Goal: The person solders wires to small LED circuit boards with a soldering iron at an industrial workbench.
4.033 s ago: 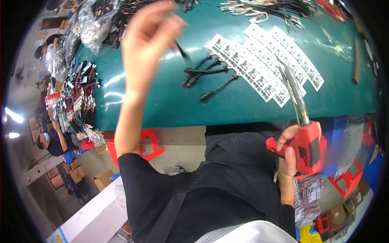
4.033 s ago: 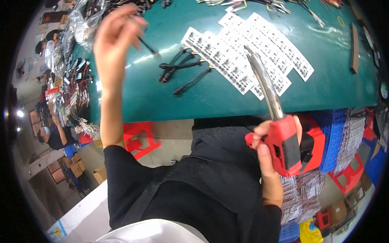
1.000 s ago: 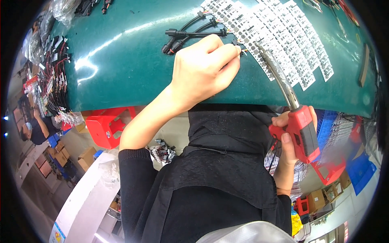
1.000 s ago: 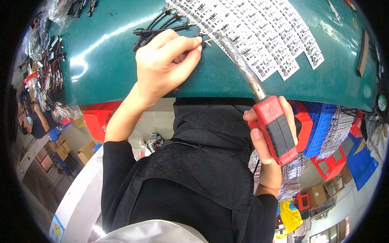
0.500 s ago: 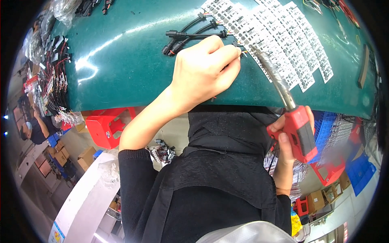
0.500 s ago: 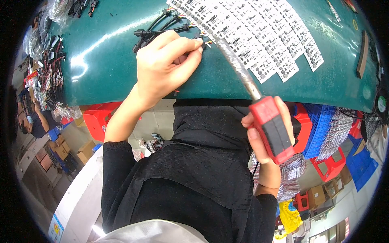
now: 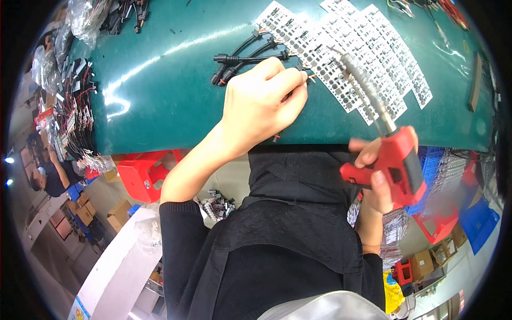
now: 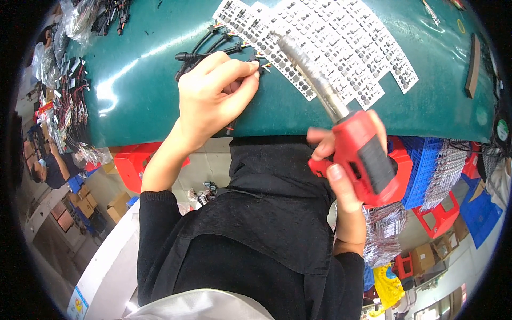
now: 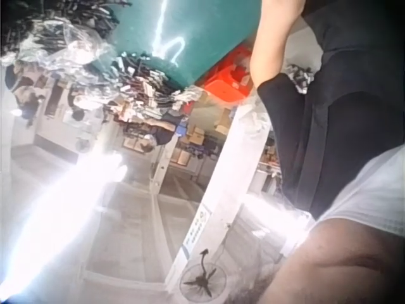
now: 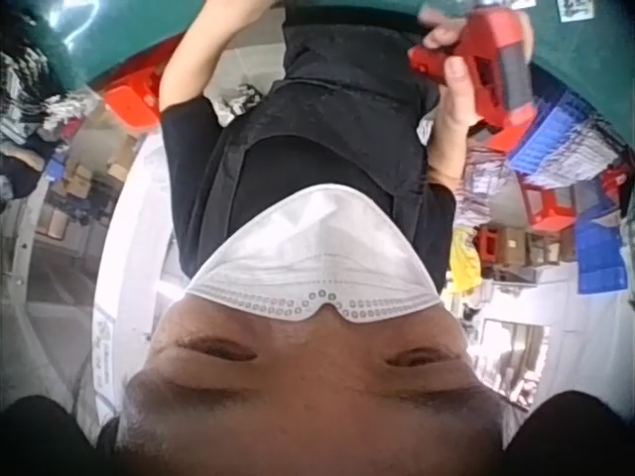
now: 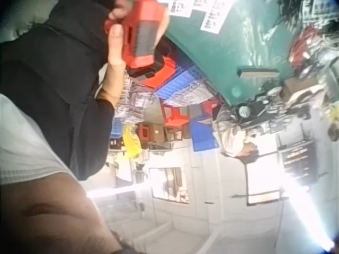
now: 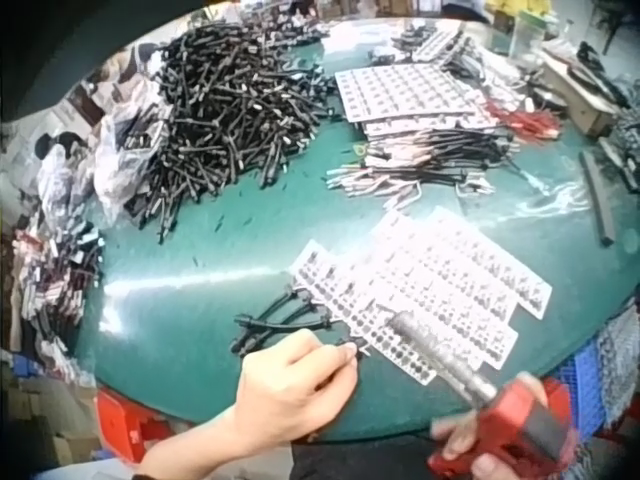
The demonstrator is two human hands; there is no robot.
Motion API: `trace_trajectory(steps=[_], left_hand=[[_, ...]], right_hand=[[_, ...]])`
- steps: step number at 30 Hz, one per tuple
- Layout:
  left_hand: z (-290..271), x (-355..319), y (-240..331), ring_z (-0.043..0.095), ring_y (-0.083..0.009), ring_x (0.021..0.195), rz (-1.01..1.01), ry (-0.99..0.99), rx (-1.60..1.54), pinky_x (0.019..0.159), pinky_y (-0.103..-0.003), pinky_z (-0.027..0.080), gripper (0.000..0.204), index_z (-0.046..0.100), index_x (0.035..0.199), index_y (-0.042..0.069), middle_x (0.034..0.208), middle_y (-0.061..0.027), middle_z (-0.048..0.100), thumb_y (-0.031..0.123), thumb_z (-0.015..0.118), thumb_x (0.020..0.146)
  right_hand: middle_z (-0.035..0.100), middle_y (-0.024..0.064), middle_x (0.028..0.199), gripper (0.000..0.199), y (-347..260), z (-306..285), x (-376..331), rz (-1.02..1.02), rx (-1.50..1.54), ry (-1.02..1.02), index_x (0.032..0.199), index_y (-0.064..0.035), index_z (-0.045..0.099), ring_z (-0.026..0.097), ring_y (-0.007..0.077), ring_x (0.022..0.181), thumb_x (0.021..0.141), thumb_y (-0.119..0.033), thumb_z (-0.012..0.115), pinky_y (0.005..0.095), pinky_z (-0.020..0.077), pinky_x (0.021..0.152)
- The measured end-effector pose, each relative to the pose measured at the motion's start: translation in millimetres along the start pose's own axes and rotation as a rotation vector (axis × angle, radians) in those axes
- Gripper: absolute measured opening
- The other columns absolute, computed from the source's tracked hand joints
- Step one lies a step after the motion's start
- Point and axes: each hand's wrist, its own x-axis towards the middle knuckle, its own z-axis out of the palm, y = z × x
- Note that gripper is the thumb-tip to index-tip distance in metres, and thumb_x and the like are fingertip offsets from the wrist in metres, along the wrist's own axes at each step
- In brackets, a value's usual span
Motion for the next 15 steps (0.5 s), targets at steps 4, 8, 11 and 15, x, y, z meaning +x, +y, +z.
trace_trajectory(steps=[4,8,11,15], left_hand=[[0,1,0,0.049,-0.0058,0.045,-0.010,-0.010,-0.006,0.042,-0.020,0.039,0.010,0.067,0.079,0.003,0.060,-0.0007,0.053,0.000,0.070,0.069],[-1,2,1,0.049,-0.0057,0.045,-0.016,-0.007,-0.004,0.042,-0.019,0.039,0.010,0.066,0.078,0.003,0.060,-0.0009,0.053,0.000,0.070,0.069],[0,2,0,0.050,-0.0058,0.045,-0.025,-0.012,-0.021,0.042,-0.019,0.039,0.009,0.066,0.077,0.003,0.060,-0.0010,0.053,0.000,0.069,0.069],[0,3,0,0.050,-0.0058,0.045,-0.025,-0.018,-0.023,0.042,-0.019,0.039,0.008,0.066,0.076,0.003,0.060,-0.0010,0.053,0.000,0.069,0.070]], right_hand=[[0.065,0.0161,0.077,0.063,1,-17,-18,0.056,-0.208,-0.055,0.129,0.0072,0.038,0.063,0.0188,0.064,0.073,-0.004,0.064,0.0286,0.0521,0.062],[0.066,0.0154,0.077,0.061,4,-24,-17,0.001,-0.341,-0.114,0.128,0.0071,0.040,0.064,0.0176,0.063,0.072,-0.001,0.062,0.0258,0.0520,0.062],[0.066,0.0155,0.078,0.062,5,-25,-17,-0.016,-0.394,-0.151,0.129,0.0068,0.039,0.065,0.0184,0.065,0.072,-0.001,0.062,0.0268,0.0522,0.064],[0.064,0.0161,0.085,0.068,-6,-21,-19,0.039,-0.233,-0.063,0.132,0.0058,0.033,0.064,0.0224,0.073,0.073,-0.006,0.065,0.0348,0.0523,0.074]])
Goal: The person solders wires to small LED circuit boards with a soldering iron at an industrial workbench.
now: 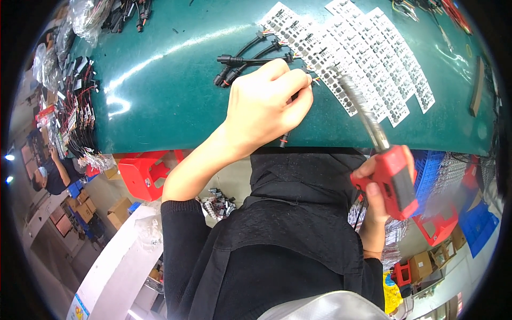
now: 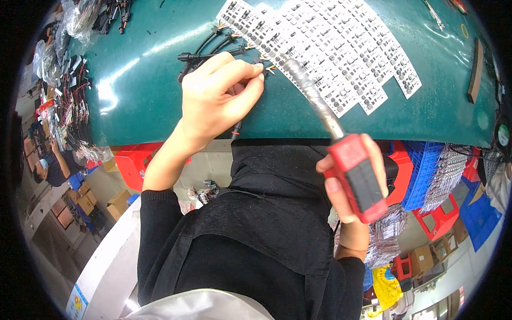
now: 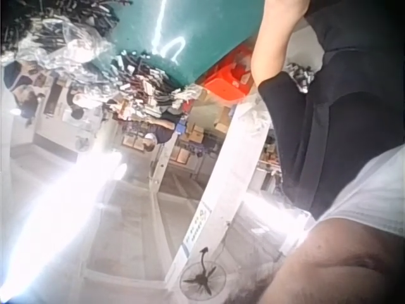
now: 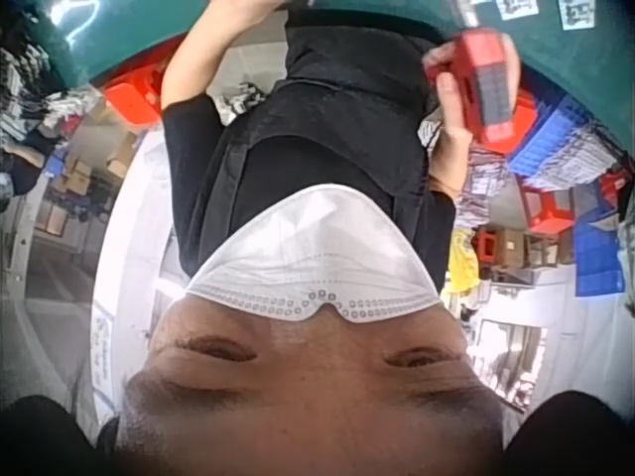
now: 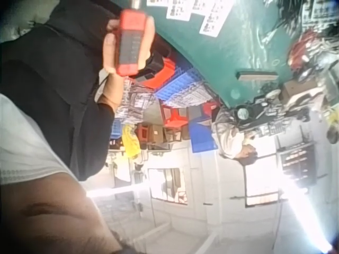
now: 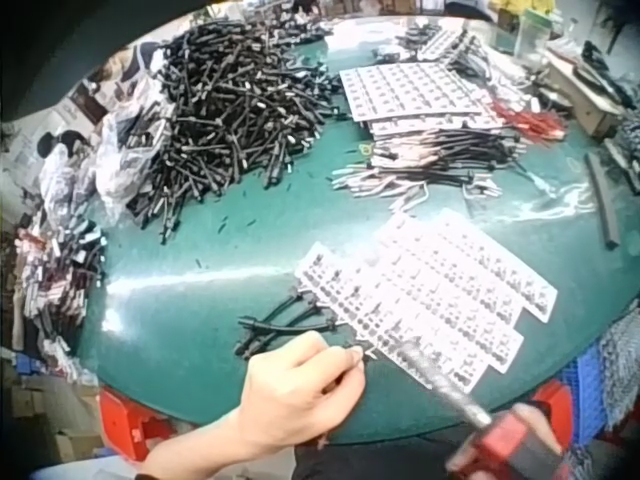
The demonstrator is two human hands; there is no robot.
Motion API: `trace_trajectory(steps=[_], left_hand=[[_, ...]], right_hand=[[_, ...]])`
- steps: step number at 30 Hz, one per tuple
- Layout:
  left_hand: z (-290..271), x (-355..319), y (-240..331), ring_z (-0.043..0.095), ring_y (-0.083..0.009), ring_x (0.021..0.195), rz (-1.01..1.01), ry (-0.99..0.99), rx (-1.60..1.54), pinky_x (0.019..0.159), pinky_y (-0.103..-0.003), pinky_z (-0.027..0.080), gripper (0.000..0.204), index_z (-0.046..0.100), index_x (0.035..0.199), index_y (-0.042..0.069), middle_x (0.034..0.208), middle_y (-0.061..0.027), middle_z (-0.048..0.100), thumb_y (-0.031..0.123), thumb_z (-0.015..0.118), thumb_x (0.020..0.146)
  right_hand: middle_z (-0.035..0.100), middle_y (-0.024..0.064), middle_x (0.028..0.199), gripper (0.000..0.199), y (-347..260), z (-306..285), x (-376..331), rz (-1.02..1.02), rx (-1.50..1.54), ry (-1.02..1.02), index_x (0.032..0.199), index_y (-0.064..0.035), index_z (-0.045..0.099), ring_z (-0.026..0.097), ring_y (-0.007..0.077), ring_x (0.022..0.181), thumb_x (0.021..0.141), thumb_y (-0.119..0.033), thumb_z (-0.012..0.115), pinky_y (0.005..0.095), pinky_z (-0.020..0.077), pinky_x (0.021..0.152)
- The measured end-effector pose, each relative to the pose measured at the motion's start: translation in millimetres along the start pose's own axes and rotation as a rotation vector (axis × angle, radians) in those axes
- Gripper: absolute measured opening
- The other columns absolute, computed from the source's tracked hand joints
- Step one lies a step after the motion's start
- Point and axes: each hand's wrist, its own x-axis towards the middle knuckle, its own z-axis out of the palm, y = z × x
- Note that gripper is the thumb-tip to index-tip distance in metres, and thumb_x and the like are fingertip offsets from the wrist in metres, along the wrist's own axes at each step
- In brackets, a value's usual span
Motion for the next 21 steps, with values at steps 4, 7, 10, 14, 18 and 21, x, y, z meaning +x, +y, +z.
trace_trajectory(steps=[4,7,10,14,18,21], left_hand=[[-1,1,1,0.050,-0.0052,0.045,0.011,-0.001,0.010,0.042,-0.019,0.039,0.008,0.066,0.076,0.003,0.060,-0.0010,0.053,-0.001,0.069,0.070],[-1,2,3,0.049,-0.0046,0.045,-0.010,-0.012,0.001,0.042,-0.019,0.038,0.008,0.065,0.076,0.002,0.060,-0.0008,0.053,-0.002,0.069,0.070],[-1,1,3,0.049,-0.0043,0.045,-0.014,-0.015,0.010,0.042,-0.018,0.038,0.008,0.065,0.076,0.002,0.060,-0.0007,0.053,-0.002,0.069,0.069],[1,2,3,0.049,-0.0041,0.046,-0.024,-0.017,-0.002,0.042,-0.018,0.038,0.009,0.066,0.077,0.001,0.061,-0.0010,0.053,-0.002,0.069,0.069],[-3,3,6,0.049,-0.0031,0.047,-0.058,-0.030,-0.015,0.043,-0.017,0.038,0.010,0.066,0.079,0.001,0.062,-0.0006,0.056,-0.002,0.070,0.070],[0,4,7,0.052,-0.0105,0.047,-0.170,-0.003,-0.162,0.045,-0.023,0.043,0.007,0.064,0.076,0.005,0.060,-0.0016,0.053,0.005,0.067,0.070]], right_hand=[[0.057,0.0101,0.077,0.086,0,11,25,-0.118,0.242,0.112,0.137,0.0017,0.018,0.059,0.0216,0.068,0.071,-0.024,0.066,0.0621,0.0255,0.102],[0.057,0.0101,0.080,0.086,0,20,38,-0.126,0.401,0.121,0.138,0.0009,0.015,0.058,0.0217,0.069,0.071,-0.023,0.063,0.0639,0.0209,0.103],[0.056,0.0096,0.079,0.088,5,26,40,-0.106,0.419,0.116,0.139,0.0006,0.014,0.058,0.0219,0.070,0.070,-0.023,0.064,0.0640,0.0177,0.104],[0.057,0.0091,0.080,0.087,6,26,38,-0.086,0.421,0.094,0.138,-0.0003,0.015,0.059,0.0219,0.071,0.071,-0.024,0.065,0.0633,0.0169,0.105],[0.058,0.0090,0.082,0.083,7,24,39,-0.086,0.369,0.063,0.137,-0.0010,0.018,0.059,0.0218,0.072,0.072,-0.023,0.065,0.0621,0.0180,0.106],[0.059,0.0094,0.084,0.080,6,24,39,-0.089,0.374,0.040,0.136,-0.0014,0.020,0.059,0.0217,0.073,0.073,-0.023,0.064,0.0610,0.0193,0.106]])
